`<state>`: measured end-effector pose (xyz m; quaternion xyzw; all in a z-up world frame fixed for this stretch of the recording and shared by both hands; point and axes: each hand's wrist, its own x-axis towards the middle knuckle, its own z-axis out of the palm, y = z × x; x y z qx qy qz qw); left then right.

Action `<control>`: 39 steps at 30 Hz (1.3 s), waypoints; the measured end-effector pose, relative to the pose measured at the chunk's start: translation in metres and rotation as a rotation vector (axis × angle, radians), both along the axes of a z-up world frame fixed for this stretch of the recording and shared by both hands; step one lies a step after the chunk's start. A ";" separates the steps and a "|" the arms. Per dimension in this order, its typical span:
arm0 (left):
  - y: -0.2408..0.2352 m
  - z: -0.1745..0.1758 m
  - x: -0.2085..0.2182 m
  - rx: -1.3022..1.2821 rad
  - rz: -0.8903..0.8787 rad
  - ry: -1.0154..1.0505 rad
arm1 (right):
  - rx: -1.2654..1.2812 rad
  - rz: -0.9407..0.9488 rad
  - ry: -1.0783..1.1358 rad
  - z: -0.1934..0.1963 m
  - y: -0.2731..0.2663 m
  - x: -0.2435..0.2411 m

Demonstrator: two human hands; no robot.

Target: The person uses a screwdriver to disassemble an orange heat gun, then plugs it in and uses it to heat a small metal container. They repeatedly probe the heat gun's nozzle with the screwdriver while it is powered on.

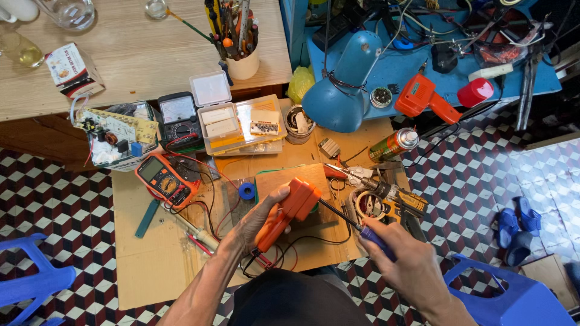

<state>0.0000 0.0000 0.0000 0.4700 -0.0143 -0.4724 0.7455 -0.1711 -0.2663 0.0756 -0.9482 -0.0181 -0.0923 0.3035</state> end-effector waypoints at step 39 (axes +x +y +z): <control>0.012 -0.006 0.007 0.037 -0.041 -0.085 | 1.025 -0.530 0.881 0.022 0.030 0.012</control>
